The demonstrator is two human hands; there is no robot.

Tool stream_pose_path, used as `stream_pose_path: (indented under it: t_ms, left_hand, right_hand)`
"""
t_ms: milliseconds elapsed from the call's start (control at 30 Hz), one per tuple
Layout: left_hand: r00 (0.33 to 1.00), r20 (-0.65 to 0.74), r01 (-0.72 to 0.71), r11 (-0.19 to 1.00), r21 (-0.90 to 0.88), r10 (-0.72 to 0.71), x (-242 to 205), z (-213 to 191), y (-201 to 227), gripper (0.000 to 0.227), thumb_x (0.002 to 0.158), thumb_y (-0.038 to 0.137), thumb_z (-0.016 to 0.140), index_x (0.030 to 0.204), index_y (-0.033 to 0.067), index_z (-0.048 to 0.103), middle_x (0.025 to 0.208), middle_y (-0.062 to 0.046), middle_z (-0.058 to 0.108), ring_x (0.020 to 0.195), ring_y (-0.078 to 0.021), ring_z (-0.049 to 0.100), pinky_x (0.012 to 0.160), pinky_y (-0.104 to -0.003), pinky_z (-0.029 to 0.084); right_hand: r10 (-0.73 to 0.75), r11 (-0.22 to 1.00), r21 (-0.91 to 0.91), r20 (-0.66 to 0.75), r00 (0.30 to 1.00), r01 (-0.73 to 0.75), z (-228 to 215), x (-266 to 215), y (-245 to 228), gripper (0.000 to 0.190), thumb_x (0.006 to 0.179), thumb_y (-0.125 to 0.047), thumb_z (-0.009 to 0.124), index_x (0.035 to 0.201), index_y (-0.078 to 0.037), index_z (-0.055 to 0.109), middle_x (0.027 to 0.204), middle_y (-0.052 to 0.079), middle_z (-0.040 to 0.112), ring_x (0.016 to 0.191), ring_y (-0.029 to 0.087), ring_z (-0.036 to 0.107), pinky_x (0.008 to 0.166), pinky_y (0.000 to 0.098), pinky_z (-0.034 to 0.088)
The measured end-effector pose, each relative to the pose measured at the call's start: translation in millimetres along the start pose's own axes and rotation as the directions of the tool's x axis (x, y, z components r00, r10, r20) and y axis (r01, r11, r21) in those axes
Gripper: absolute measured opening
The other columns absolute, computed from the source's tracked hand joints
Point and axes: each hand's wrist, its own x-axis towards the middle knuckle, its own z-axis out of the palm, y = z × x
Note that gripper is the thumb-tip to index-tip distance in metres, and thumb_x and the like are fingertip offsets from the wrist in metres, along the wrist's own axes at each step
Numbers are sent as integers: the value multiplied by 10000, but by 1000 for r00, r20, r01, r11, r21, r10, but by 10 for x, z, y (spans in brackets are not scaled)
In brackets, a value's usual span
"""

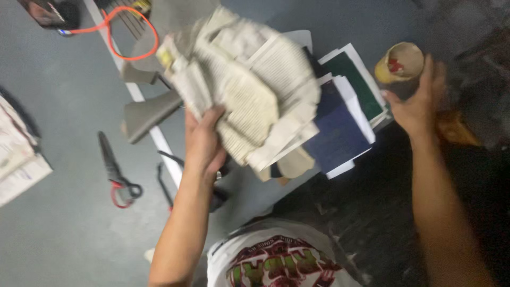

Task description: The person folds and stacks multiple newspaper sheets on a gray work table. They repeatedly pick up sheets, fold them in half or quarters, and place them into a growing stack. The person also retrieves additional sheets from a nearby bag and continues folding them.

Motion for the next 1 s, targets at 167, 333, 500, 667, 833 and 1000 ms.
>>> stream_pose_path:
  t_ms: [167,333,500,667,833,1000]
  left_hand:
    - [987,159,20,996,-88,-5,637,1204,-1117,469,935,-37,614,1381,-9,474,1201,-185,634,1063,-303,637,948,-451,563]
    - [975,133,186,981,-55,-178,1203,1947,-2491,512,888,10,616,1376,38,467,1176,-134,644,1036,-245,652,892,-408,580]
    - [973,78,204,968,149,-217,1214,2234,-3693,495,921,27,627,1380,56,447,1137,-120,656,969,-206,643,841,-337,569]
    - [968,-47,248,907,340,-247,1071,2242,-4129,399,951,62,649,1293,28,446,991,-186,646,754,-242,572,637,-375,502]
    - [990,129,-4,893,450,-60,858,2361,-3670,559,925,77,657,1401,21,368,1121,-154,665,949,-252,678,816,-367,590]
    - [858,416,-494,260,830,302,-49,1953,-2653,660,877,71,709,1487,37,460,1431,-285,519,1330,-462,506,1138,-482,402]
  right_hand:
    - [-457,877,244,153,876,415,499,1092,733,1005,789,-265,881,1624,-77,354,1633,214,357,1528,344,368,1243,478,398]
    - [-271,914,346,126,954,214,9,1782,1187,773,904,-206,716,1615,-81,439,1597,166,532,1462,298,529,1208,416,456]
    - [-232,973,-21,-47,971,232,-1209,1551,1031,884,883,-103,864,1627,-91,384,1479,260,437,1361,430,489,1063,532,476]
    - [-315,933,221,115,942,285,-1298,1232,641,855,849,-73,771,1609,-204,400,1515,189,419,1392,346,552,1028,502,560]
    - [-314,949,152,355,881,277,-599,927,537,1001,767,-152,849,1621,-270,339,1453,212,430,1368,387,475,1032,572,514]
    - [-608,780,-77,140,782,621,-635,803,454,1167,677,-307,943,1596,-44,274,1496,333,338,1372,500,387,1008,608,448]
